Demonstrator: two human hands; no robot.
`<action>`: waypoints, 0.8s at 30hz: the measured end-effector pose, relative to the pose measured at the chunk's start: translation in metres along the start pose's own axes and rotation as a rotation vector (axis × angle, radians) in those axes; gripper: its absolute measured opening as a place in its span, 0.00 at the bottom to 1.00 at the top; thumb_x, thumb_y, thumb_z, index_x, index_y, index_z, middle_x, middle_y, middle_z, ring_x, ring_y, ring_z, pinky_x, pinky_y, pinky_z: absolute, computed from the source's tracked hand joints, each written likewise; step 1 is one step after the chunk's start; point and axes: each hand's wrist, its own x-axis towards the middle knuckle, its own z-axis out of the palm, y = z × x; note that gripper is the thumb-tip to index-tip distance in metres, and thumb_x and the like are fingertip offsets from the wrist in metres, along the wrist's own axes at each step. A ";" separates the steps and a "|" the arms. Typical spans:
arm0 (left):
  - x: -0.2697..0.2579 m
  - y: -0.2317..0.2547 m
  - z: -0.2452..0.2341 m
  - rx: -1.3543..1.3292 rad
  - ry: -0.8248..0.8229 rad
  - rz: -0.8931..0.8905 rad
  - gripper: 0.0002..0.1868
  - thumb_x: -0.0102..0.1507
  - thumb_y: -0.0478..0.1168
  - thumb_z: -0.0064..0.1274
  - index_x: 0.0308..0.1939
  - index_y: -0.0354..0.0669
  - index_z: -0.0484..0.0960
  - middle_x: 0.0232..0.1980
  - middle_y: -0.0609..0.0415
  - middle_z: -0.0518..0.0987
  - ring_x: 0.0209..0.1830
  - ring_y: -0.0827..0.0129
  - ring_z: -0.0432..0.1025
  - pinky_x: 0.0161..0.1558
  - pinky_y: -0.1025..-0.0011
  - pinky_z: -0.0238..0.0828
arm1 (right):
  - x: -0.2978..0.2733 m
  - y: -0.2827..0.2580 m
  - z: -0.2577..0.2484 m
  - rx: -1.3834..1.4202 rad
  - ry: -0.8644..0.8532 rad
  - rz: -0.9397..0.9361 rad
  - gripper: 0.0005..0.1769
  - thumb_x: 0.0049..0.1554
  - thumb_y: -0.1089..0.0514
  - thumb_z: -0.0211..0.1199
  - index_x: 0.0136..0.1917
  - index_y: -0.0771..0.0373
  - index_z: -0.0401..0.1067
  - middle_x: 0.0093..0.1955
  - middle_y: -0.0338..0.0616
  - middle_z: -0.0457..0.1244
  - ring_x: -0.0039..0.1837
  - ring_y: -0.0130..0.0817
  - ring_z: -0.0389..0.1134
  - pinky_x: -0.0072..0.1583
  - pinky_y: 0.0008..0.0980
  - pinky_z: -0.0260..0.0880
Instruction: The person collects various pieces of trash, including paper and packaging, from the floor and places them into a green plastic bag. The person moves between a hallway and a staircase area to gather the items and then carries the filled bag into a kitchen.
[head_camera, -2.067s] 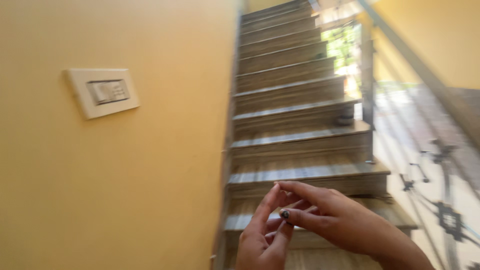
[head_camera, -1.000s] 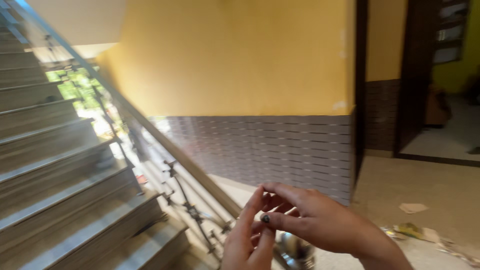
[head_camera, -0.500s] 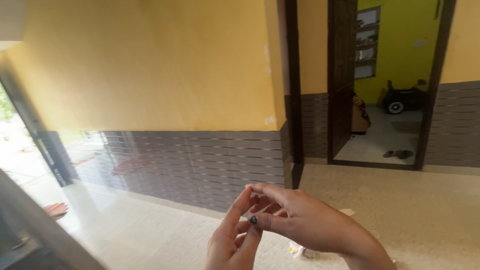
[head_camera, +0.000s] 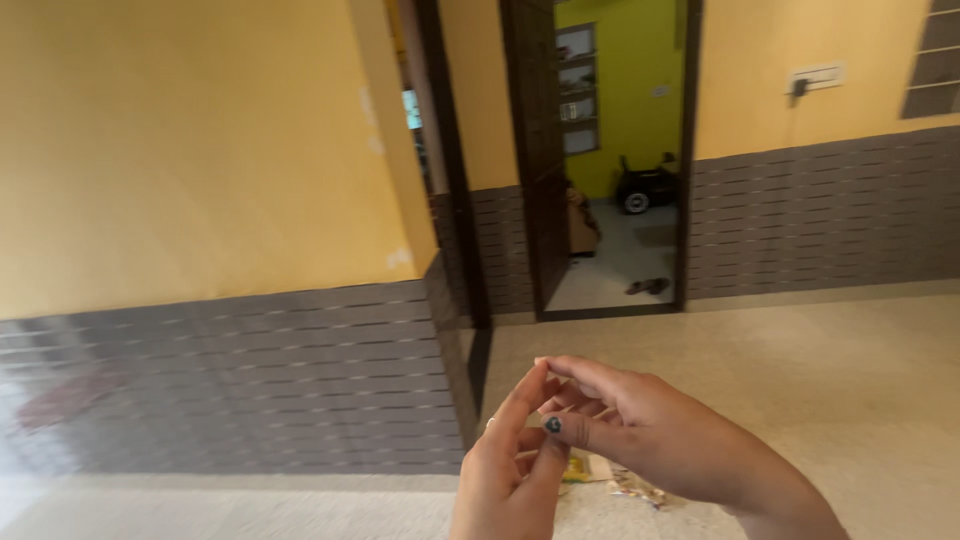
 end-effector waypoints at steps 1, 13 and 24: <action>0.010 -0.002 0.008 -0.004 -0.021 -0.004 0.36 0.62 0.33 0.50 0.76 0.53 0.67 0.67 0.60 0.80 0.48 0.76 0.82 0.44 0.75 0.81 | 0.003 0.009 -0.010 0.000 -0.003 -0.033 0.37 0.57 0.45 0.61 0.77 0.58 0.63 0.62 0.42 0.71 0.64 0.32 0.73 0.64 0.32 0.73; 0.173 -0.034 0.033 -0.024 -0.246 0.062 0.36 0.61 0.31 0.50 0.75 0.53 0.68 0.65 0.59 0.81 0.46 0.74 0.81 0.45 0.74 0.81 | 0.097 0.049 -0.084 -0.185 0.193 0.124 0.38 0.62 0.35 0.54 0.79 0.55 0.60 0.66 0.44 0.68 0.69 0.38 0.68 0.67 0.40 0.72; 0.285 -0.096 0.052 -0.080 -0.357 -0.054 0.37 0.61 0.30 0.49 0.76 0.56 0.67 0.67 0.58 0.80 0.46 0.75 0.82 0.45 0.75 0.82 | 0.185 0.090 -0.110 -0.404 0.267 0.462 0.35 0.61 0.37 0.49 0.80 0.45 0.57 0.69 0.37 0.68 0.71 0.32 0.69 0.68 0.40 0.71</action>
